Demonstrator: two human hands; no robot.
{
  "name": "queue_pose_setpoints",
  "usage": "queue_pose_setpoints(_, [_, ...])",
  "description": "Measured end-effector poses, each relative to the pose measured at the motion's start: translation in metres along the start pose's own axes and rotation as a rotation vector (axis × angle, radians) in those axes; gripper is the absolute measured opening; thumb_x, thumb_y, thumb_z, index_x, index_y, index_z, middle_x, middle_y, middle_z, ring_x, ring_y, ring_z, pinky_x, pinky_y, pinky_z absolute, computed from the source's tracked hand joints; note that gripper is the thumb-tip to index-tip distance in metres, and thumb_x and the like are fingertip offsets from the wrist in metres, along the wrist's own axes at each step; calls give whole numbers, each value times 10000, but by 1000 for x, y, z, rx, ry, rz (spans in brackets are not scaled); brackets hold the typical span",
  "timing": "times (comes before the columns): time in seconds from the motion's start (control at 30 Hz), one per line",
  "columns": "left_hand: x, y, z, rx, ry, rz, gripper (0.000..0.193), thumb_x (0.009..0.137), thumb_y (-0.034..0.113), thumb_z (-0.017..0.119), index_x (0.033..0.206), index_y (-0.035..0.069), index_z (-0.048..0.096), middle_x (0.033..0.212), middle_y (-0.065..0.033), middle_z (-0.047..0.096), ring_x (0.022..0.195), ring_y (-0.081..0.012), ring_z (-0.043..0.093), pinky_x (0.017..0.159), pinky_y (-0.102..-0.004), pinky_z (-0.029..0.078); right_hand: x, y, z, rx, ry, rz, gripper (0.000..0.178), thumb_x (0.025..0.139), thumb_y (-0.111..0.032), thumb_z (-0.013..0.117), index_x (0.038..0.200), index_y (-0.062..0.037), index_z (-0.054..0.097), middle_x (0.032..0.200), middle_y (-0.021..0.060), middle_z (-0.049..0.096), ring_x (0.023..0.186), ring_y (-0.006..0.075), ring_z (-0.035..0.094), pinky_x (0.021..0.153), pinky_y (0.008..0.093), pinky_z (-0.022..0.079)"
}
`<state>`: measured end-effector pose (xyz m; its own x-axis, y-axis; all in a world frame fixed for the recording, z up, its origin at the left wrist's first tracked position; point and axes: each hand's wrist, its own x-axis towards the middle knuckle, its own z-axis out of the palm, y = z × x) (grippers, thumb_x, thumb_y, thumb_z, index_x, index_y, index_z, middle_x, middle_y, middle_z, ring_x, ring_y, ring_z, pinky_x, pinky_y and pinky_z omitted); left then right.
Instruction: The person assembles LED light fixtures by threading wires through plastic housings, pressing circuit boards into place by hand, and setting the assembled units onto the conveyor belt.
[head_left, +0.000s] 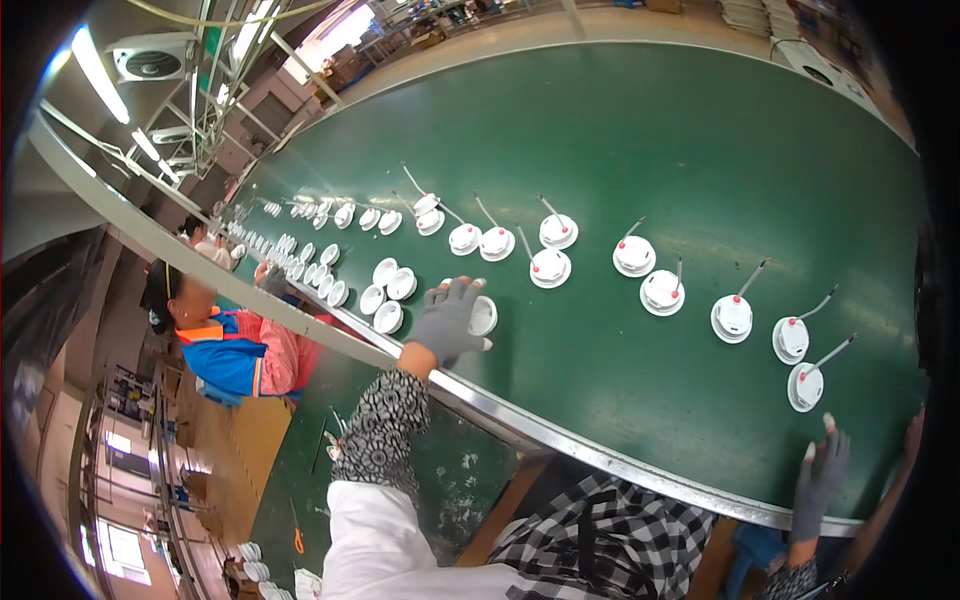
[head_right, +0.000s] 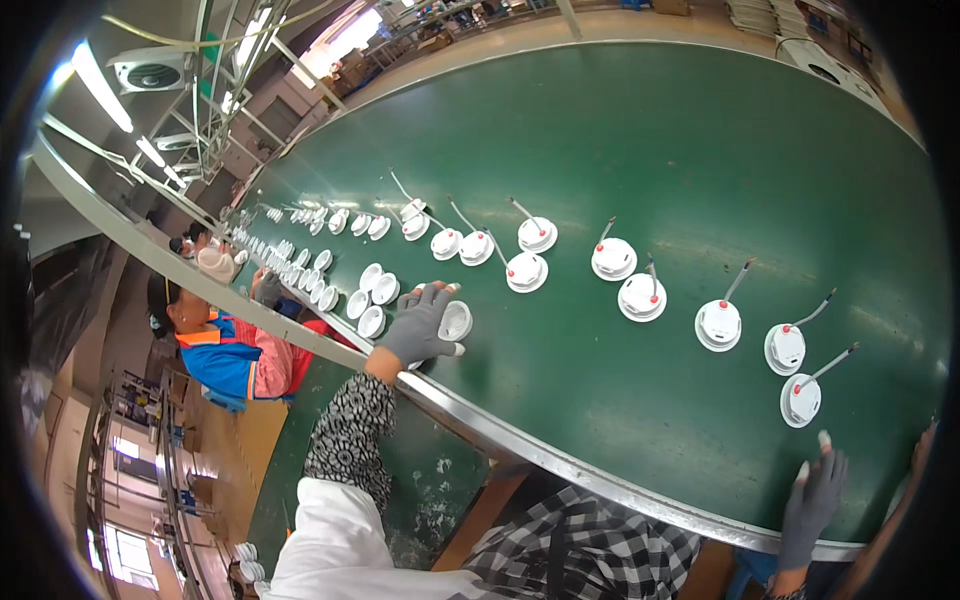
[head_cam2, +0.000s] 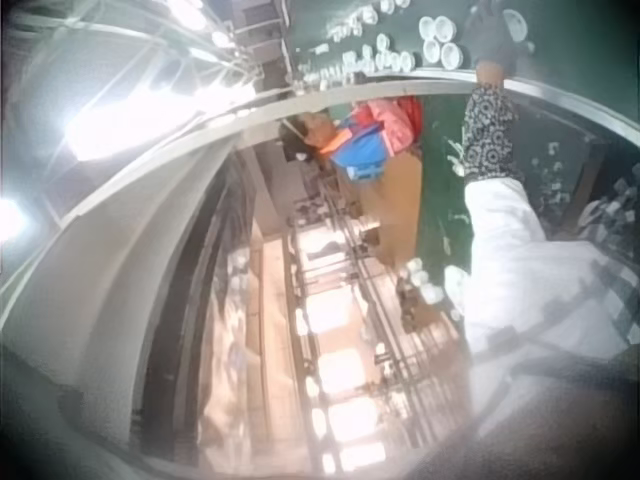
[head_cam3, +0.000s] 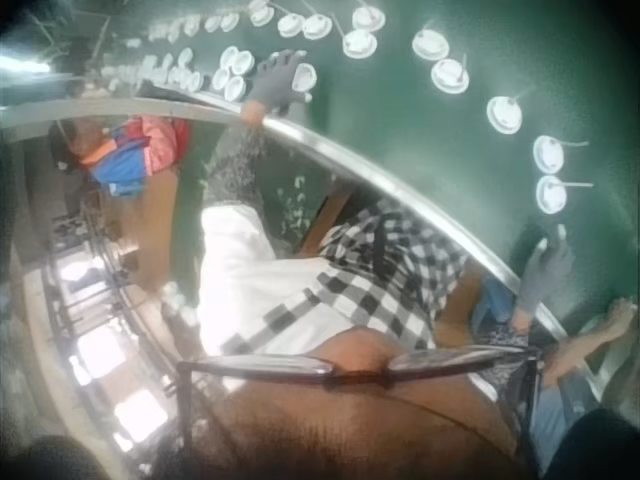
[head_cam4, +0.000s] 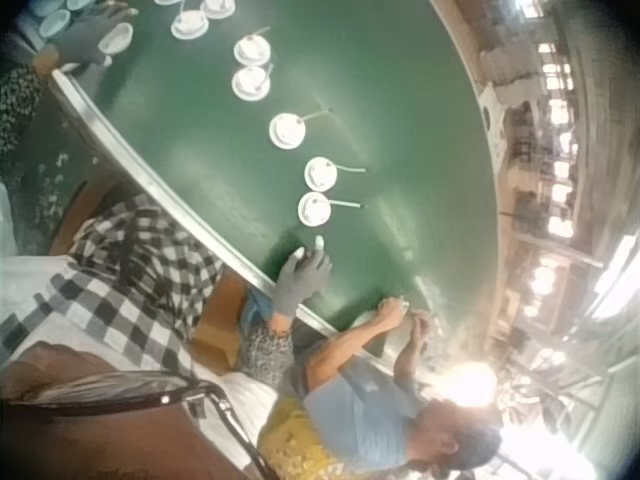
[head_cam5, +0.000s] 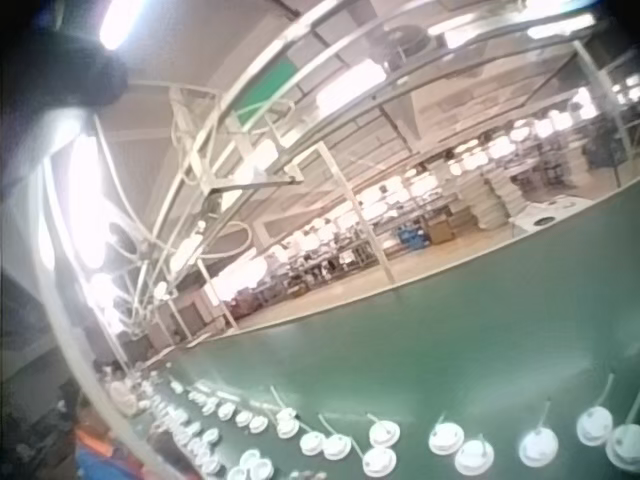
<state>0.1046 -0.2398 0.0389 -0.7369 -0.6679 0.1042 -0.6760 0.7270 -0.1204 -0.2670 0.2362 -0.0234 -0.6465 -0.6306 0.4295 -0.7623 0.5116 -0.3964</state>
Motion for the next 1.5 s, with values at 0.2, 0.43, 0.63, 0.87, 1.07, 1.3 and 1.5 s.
queue_pose_setpoints(0.2, [-11, 0, 9, -250, -104, 98, 754, 631, 351, 802, 1262, 83, 490, 1144, -127, 565, 1125, -333, 525, 963, -444, 369, -12, -68, 9, 242, -172, 117, 341, 810, -10, 523, 1150, 9, 551, 828, 95, 410, 758, 226, 461, 688, 338, 402])
queue_pose_setpoints(0.43, [-75, 119, 4, -419, 138, 144, 746, 729, 456, 698, 1306, 62, 438, 1209, -151, 504, 1137, -361, 486, 954, -426, 391, 0, -146, 38, 391, -333, -123, 262, 814, -8, 540, 1073, 15, 573, 825, 105, 478, 692, 233, 507, 648, 363, 426])
queue_pose_setpoints(0.63, [-194, -20, -24, -295, 343, -500, 255, 795, 256, 686, 974, 79, 638, 923, -107, 625, 889, -288, 595, 758, -400, 476, -3, -139, 46, 514, -289, -11, 180, 812, -5, 568, 987, 20, 605, 817, 91, 547, 684, 186, 509, 659, 311, 422])
queue_pose_setpoints(0.87, [-234, -132, 33, -357, -235, -956, 325, 781, 370, 655, 847, 56, 708, 846, -129, 689, 782, -276, 655, 715, -388, 496, 3, -216, 41, 687, -389, -145, 126, 806, -16, 589, 928, 3, 612, 734, 68, 497, 654, 178, 493, 621, 305, 394])
queue_pose_setpoints(1.07, [-248, -107, -13, 138, 15, -876, 289, 838, 336, 598, 788, 64, 681, 749, -105, 641, 743, -291, 635, 633, -397, 472, -16, -205, 34, 528, -417, -237, 112, 787, -76, 625, 893, -41, 638, 708, 78, 454, 609, 214, 488, 555, 347, 357])
queue_pose_setpoints(1.3, [-185, 48, -63, -476, 442, -118, 147, 777, 64, 678, 922, 40, 687, 789, -69, 631, 752, -232, 623, 657, -302, 499, -27, -231, 52, 1330, -1207, 322, 304, 929, -128, 508, 1216, -29, 526, 819, 32, 578, 762, 103, 581, 649, 236, 485])
queue_pose_setpoints(1.5, [-158, 144, -26, -531, 365, 576, 363, 720, 105, 651, 1083, 107, 665, 1111, -66, 602, 918, -243, 611, 749, -363, 520, -35, -235, 72, 1784, -1444, 765, 486, 1003, -428, 376, 1188, 0, 515, 712, 54, 518, 575, 126, 498, 501, 242, 399])
